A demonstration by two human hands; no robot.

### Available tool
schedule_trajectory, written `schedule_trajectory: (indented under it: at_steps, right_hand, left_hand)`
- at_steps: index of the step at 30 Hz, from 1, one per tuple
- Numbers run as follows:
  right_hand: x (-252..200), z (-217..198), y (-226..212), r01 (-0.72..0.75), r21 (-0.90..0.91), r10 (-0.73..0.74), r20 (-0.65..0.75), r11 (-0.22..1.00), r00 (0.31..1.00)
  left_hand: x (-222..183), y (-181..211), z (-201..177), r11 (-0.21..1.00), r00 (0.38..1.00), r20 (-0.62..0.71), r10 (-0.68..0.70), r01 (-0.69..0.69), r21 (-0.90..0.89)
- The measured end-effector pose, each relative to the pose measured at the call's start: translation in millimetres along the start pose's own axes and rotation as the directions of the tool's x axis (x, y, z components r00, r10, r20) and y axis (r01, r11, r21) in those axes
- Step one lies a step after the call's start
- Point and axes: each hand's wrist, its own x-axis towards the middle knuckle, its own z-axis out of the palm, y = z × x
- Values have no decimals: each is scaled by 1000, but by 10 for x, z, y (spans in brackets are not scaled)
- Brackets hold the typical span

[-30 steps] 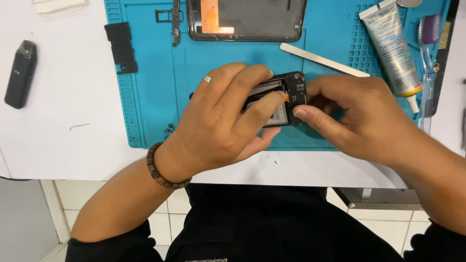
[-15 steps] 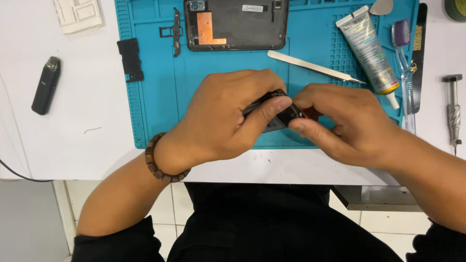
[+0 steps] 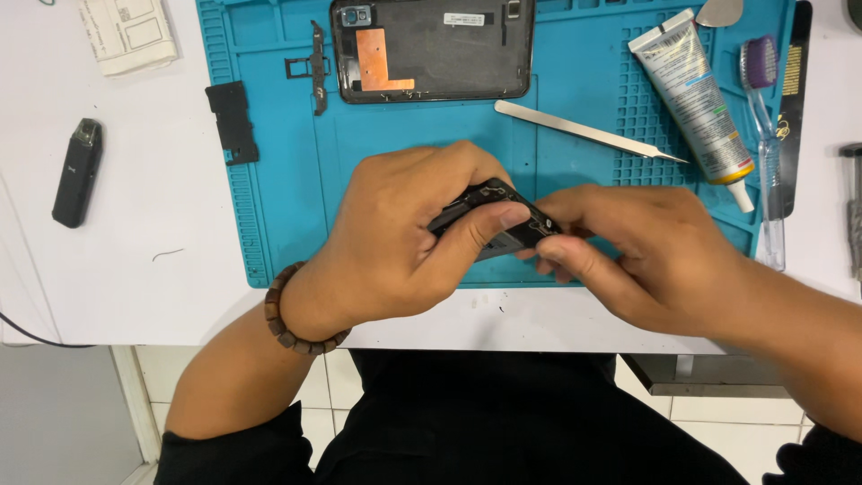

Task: The person works on a disassembled smartphone placed on a blue anti-static mat. They connect a small black ribbon cable to the motherboard, then use a screwdriver to tighten screws securing a metal bracket over the battery and internal components.

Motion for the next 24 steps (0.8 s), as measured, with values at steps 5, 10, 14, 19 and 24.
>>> schedule_trajectory:
  at_steps: [5,10,14,19,24]
  right_hand:
    - [12,-5,14,32,-15,-31,26,999,999]
    - [0,20,13,32,-63,-33,-21,998,999]
    - [6,22,26,30,-42,-30,0,999,1000]
    - [-5,25,58,82,-76,-81,17,994,997]
    - [-15,57,31,25,-79,-28,-33,997,999]
  left_hand:
    - [-15,-21,18,1000,1000,-26,-1,2,18]
    - [-31,-27,5,999,1000,3,-6,6,37]
    - [-37,-48,8,999,999,24,-39,38,26]
    - [-55,-53,31,998,999,24,-32,30,64]
    - [-76,-52,38,997,1000,12,6,-7,74]
